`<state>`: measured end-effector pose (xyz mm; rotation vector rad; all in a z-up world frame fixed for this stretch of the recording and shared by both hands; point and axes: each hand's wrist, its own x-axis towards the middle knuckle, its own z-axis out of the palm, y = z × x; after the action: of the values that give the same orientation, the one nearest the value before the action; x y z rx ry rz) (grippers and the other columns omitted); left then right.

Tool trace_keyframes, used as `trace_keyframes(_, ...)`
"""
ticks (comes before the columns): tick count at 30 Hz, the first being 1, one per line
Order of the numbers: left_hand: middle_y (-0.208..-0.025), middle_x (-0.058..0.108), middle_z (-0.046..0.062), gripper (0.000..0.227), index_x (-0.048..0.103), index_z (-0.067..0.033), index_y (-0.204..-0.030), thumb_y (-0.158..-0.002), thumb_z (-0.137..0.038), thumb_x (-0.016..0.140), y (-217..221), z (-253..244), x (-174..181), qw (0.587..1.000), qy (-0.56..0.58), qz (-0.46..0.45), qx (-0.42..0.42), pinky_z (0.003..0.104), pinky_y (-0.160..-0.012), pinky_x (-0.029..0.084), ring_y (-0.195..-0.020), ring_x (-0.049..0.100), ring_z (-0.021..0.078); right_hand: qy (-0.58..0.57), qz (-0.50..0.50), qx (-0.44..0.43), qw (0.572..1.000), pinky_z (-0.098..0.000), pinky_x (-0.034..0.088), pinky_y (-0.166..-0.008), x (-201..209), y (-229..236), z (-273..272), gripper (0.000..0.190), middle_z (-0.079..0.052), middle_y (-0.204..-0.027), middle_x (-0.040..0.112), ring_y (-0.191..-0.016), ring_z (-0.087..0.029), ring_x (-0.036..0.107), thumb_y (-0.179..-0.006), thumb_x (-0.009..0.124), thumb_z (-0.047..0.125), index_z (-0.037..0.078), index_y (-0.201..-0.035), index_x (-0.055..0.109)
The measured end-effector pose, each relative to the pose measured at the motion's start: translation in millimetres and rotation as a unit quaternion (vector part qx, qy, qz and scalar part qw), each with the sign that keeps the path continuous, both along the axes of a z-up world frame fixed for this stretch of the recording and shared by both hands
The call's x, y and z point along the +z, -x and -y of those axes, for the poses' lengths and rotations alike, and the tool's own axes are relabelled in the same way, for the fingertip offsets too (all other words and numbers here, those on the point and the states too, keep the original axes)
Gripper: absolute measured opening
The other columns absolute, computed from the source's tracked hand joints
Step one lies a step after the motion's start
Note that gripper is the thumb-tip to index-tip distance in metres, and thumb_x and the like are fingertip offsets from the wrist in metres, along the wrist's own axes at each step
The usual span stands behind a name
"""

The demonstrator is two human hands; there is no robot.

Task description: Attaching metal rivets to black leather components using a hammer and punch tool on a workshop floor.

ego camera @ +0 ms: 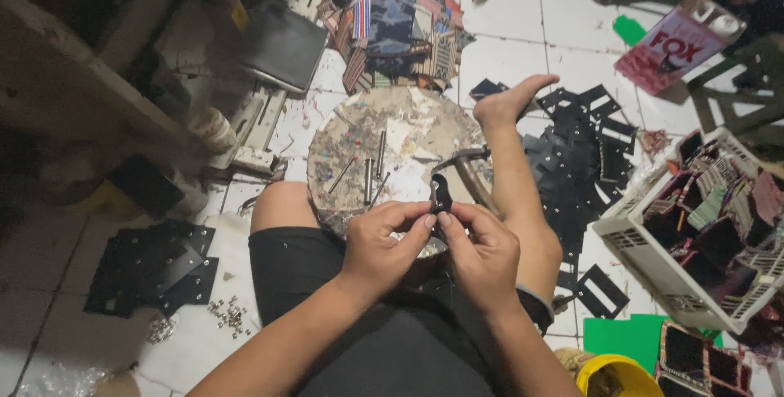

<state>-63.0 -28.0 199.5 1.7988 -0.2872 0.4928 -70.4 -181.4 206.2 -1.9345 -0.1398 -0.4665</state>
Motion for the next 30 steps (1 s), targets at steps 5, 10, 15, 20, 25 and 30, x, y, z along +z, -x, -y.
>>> trace_keyframes(5,-0.099,0.080,0.010,0.014,0.078,-0.0054,-0.103,-0.090,-0.010,0.076,1.4,-1.3,-6.4,1.000,-0.004,0.014,-0.007,0.031,-0.084,0.061,-0.090,0.078,0.0197,0.029,0.026,0.016,0.999,-0.0319,0.058,-0.090,-7.1,-0.6,1.4,0.013,-0.013,-0.100,0.076,-0.095,-0.021,0.073,-0.093,0.073,0.008,-0.002,-0.102,0.074)
trace_keyframes(10,-0.103,0.078,0.012,0.018,0.075,-0.0033,-0.110,-0.092,-0.008,0.075,5.3,-4.7,-15.0,0.996,-0.052,0.068,-0.015,0.033,-0.085,0.060,-0.092,0.077,0.0238,0.050,0.033,0.033,0.998,-0.0318,0.056,-0.085,-11.7,0.4,0.6,0.015,-0.015,-0.102,0.074,-0.094,-0.023,0.072,-0.097,0.066,0.010,-0.003,-0.103,0.072)
trace_keyframes(15,-0.088,0.078,0.010,0.023,0.081,-0.0076,-0.100,-0.084,0.002,0.067,8.8,-8.4,-15.1,0.995,-0.033,0.064,-0.070,0.039,-0.074,0.062,-0.082,0.077,0.0319,-0.040,0.071,0.065,0.995,-0.0332,0.058,-0.074,-36.0,-2.0,12.7,0.012,-0.011,-0.082,0.077,-0.075,-0.024,0.075,-0.082,0.086,0.008,0.002,-0.090,0.079)
trace_keyframes(20,-0.114,0.068,0.013,0.031,0.067,-0.0053,-0.122,-0.091,-0.010,0.067,19.9,-22.7,-30.4,0.991,-0.076,-0.016,-0.108,0.036,-0.093,0.049,-0.103,0.066,0.0269,0.032,0.047,0.066,0.996,-0.0310,0.053,-0.069,-28.2,12.3,13.1,0.014,-0.011,-0.082,0.070,-0.071,-0.020,0.066,-0.091,0.076,0.010,-0.001,-0.086,0.069)
trace_keyframes(25,-0.119,0.074,0.009,0.040,0.069,-0.0061,-0.125,-0.095,-0.033,0.064,21.3,-29.9,-45.2,0.973,-0.005,-0.189,-0.133,0.032,-0.102,0.050,-0.113,0.069,0.0207,-0.050,0.048,0.169,0.983,-0.0369,0.054,-0.073,-16.6,16.4,10.1,0.014,-0.018,-0.086,0.066,-0.075,-0.030,0.065,-0.099,0.065,0.008,-0.006,-0.099,0.065)
trace_keyframes(30,-0.099,0.075,0.010,0.023,0.078,-0.0054,-0.109,-0.092,-0.019,0.073,24.7,-23.7,-41.5,0.973,0.066,-0.168,-0.143,0.029,-0.085,0.056,-0.091,0.073,0.0184,-0.008,0.093,0.189,0.978,-0.0437,0.050,-0.078,-19.7,15.7,9.3,0.022,-0.019,-0.098,0.061,-0.081,-0.034,0.058,-0.110,0.048,0.015,-0.004,-0.113,0.058)
